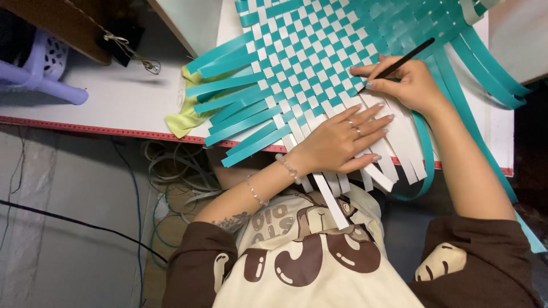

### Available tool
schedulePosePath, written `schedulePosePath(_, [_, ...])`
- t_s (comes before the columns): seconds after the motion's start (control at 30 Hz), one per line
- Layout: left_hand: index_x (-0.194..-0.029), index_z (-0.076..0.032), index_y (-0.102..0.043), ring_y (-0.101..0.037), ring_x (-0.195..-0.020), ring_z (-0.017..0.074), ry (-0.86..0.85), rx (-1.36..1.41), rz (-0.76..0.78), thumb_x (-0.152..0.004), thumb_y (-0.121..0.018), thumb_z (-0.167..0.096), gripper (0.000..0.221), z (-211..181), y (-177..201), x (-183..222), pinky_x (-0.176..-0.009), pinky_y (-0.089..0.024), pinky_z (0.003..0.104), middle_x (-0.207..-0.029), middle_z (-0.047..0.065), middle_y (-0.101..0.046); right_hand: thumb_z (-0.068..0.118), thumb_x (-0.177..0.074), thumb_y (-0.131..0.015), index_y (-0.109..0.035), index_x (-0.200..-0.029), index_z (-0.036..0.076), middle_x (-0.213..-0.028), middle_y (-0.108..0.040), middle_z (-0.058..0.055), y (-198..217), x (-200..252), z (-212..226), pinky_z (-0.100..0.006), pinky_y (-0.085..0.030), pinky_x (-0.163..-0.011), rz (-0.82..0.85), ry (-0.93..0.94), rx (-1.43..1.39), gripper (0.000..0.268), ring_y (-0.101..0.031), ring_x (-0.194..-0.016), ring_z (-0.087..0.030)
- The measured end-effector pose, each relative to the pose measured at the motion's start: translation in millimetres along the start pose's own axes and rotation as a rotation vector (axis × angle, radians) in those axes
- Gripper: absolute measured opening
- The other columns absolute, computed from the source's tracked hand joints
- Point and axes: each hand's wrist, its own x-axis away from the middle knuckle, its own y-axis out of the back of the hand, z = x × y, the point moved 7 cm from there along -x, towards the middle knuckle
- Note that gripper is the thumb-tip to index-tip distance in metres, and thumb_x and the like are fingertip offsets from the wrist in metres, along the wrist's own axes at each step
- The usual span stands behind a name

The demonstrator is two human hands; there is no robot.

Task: Weaving teal and white plastic strips together to form a patterned sheet for a bag.

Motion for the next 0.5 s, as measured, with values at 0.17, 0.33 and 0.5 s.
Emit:
schedulePosePath(0.17, [-0.144, -0.006, -0.037, -0.026, -0.144, 0.0352, 0.410, -0.071, 0.140, -0.099, -0.054, -0.030, 0.053, 34, 13, 21, -0.116, -0.033, 0.052, -0.154, 0.012, -0.022, 0.010, -0.093, -0.060, -0.060, -0.092, 0.007, -0.116, -0.065, -0.015, 1, 2, -3, -0.054, -0.022, -0.122, -0.015, -0.013, -0.026, 0.003, -0.062, -0.116, -0.029])
schedulePosePath(0.33, [-0.146, -0.003, -0.033, -0.007, -0.146, 0.0339, 0.681, -0.123, 0.324, -0.098, -0.051, -0.038, 0.062, 67, 9, 45, -0.117, -0.017, 0.050, -0.156, 0.015, -0.008, 0.011, -0.094, -0.059, -0.061, -0.092, 0.007, -0.115, -0.065, -0.014, 2, 2, -5, -0.055, -0.021, -0.123, -0.009, 0.000, -0.020, 0.005, -0.063, -0.115, -0.029])
schedulePosePath(0.5, [-0.150, -0.005, -0.020, -0.009, -0.146, 0.0318, 0.749, -0.132, 0.333, -0.098, -0.051, -0.050, 0.075, 103, 2, 62, -0.119, -0.013, 0.048, -0.157, 0.013, -0.008, 0.010, -0.094, -0.060, -0.061, -0.097, 0.007, -0.112, -0.066, -0.015, 1, 4, -10, -0.055, -0.020, -0.123, -0.003, 0.003, -0.023, 0.005, -0.062, -0.117, -0.032])
